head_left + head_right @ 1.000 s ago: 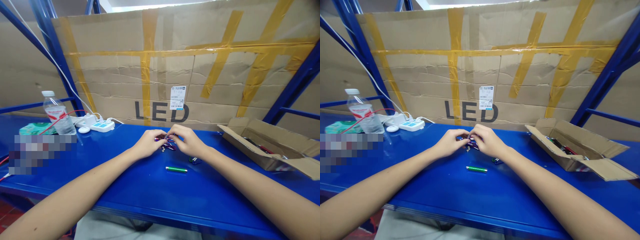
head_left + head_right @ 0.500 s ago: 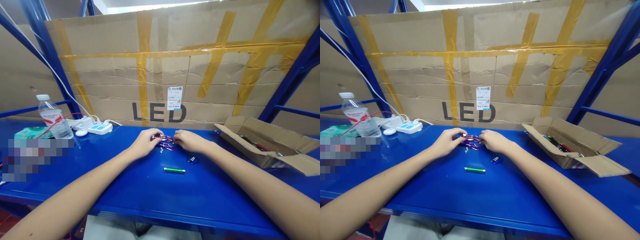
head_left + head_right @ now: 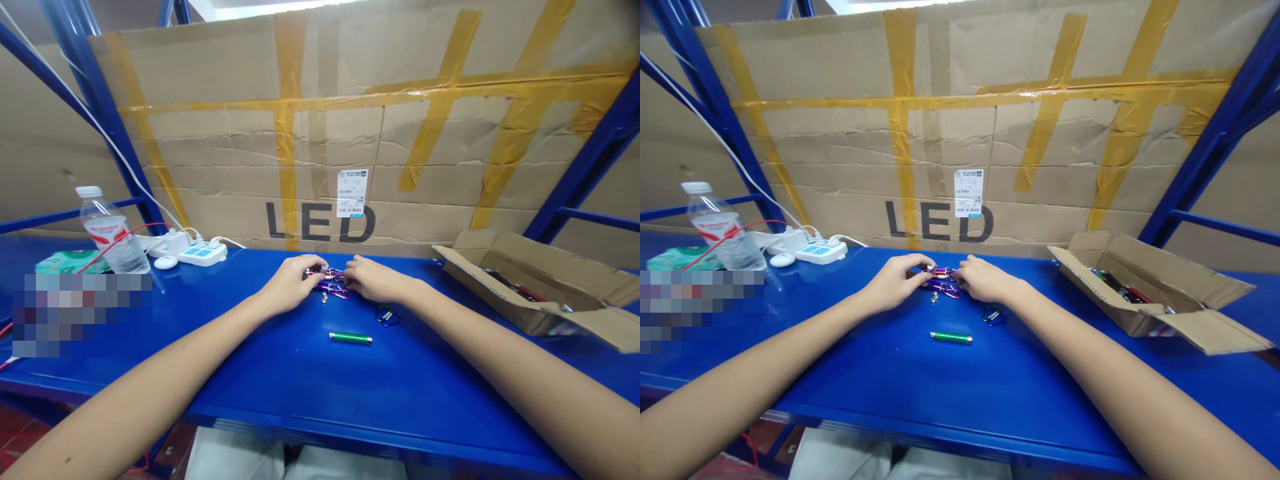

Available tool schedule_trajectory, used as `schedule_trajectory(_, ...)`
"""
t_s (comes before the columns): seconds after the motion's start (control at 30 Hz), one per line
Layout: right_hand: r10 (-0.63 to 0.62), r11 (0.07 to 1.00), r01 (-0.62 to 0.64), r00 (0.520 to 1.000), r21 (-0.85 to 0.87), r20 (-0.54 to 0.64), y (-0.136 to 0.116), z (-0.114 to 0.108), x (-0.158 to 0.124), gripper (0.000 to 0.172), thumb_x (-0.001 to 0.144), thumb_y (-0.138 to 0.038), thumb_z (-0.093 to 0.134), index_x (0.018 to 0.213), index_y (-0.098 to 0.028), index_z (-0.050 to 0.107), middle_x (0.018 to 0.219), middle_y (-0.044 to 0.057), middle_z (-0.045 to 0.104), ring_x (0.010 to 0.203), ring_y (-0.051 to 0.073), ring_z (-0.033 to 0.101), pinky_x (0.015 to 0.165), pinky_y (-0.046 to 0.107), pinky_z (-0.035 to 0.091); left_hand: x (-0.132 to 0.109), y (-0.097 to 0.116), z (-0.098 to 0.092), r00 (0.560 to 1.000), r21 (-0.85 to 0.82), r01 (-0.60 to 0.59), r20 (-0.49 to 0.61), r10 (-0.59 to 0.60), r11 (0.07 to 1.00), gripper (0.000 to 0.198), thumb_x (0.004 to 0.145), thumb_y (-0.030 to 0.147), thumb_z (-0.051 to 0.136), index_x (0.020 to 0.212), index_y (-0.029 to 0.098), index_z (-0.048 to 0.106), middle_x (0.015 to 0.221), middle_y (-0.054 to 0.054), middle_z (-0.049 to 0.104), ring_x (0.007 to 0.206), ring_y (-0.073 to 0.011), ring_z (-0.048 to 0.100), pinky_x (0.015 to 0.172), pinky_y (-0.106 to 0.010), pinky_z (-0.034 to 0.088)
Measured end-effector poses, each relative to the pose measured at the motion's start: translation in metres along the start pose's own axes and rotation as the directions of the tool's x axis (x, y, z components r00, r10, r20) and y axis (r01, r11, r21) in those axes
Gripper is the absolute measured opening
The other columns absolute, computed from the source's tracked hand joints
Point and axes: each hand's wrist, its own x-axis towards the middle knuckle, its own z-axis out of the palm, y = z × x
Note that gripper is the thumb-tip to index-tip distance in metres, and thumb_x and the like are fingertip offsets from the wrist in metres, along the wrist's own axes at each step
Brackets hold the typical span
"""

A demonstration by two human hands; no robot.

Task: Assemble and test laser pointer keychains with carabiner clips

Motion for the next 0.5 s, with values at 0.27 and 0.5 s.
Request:
schedule_trajectory(0.27,0.068,0.975,-0.107,0.978,0.196,0.195,-0.002,-0.012,0.0,0.004,0.072,-0.018,0.065,0.071,-0.019,0.062,0.073,0.004,0.061,0.071,0.018,0.055,0.058,0.027,0.039,-0.001,0.001,0.0,1.0,-0.035,0.026,0.009,-0.025,0.999,0.014,0.087,0.021,0.056,0.097,0.02,0.065,0.1,-0.004,0.07,0.088,-0.0188,0.066,0.08,-0.032,0.054)
schedule_trajectory(0.5,0.047,0.965,-0.066,0.996,0.253,0.08,-0.001,-0.021,-0.009,0.011,0.077,-0.011,0.058,0.075,-0.018,0.067,0.078,0.005,0.066,0.074,0.017,0.058,0.065,0.027,0.043,0.0,-0.006,0.002,0.999,-0.062,0.035,0.006,-0.035,0.997,0.015,0.086,0.025,0.058,0.098,0.02,0.066,0.101,-0.005,0.069,0.085,-0.0179,0.066,0.078,-0.032,0.055)
